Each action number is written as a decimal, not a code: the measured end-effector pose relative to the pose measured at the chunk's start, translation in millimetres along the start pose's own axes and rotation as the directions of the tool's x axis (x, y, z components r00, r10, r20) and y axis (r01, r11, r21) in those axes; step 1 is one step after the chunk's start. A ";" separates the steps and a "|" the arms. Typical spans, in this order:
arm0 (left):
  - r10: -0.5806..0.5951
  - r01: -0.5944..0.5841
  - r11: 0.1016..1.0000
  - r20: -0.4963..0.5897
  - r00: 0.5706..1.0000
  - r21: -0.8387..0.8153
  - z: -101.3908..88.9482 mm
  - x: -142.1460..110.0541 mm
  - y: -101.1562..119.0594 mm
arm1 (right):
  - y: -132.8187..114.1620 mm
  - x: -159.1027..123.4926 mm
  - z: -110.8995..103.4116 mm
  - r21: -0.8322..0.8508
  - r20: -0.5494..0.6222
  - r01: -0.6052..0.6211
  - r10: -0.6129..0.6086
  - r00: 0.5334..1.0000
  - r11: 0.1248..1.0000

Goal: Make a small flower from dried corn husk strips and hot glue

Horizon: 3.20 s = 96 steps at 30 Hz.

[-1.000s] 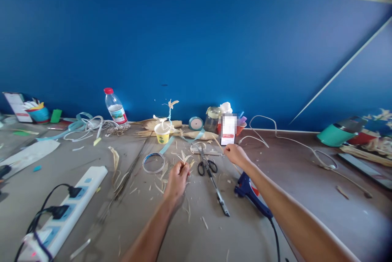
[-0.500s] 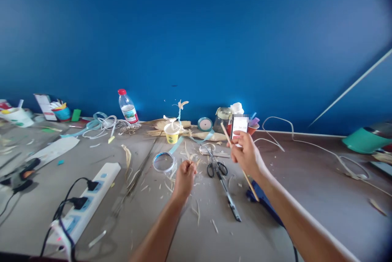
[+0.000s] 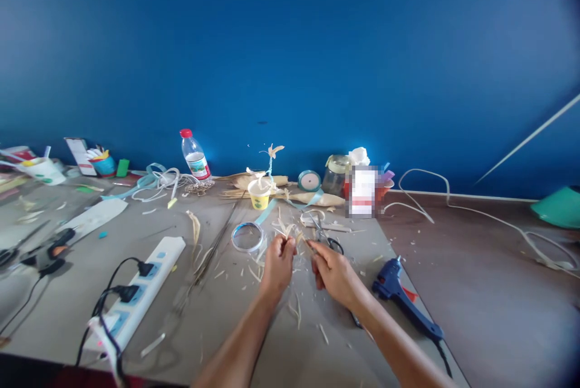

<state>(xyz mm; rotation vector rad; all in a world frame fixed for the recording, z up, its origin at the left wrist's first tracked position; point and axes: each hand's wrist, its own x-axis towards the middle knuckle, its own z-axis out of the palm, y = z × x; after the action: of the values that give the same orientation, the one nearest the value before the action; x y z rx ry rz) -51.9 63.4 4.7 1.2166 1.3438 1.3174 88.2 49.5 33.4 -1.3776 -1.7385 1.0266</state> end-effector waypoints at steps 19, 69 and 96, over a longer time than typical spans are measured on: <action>0.058 -0.041 0.963 -0.054 0.997 0.266 4.1 -7.8 14.5 | -8.2 12.2 12.5 -0.386 -0.151 -0.075 0.017 0.988 0.919; 0.123 -0.117 0.964 -0.013 0.992 0.241 4.5 -11.7 21.0 | -22.1 6.5 -10.3 -0.171 0.111 -0.129 0.150 0.983 0.977; 0.759 -0.731 0.448 0.213 0.615 0.515 -4.3 -17.9 -2.9 | -24.1 3.1 -30.2 0.326 0.517 -0.391 0.184 0.836 0.861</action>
<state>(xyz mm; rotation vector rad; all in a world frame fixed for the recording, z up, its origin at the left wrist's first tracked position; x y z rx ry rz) -53.8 45.2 1.2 2.4314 1.2990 1.5743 103.4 54.5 68.7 -1.1927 -1.5031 1.9243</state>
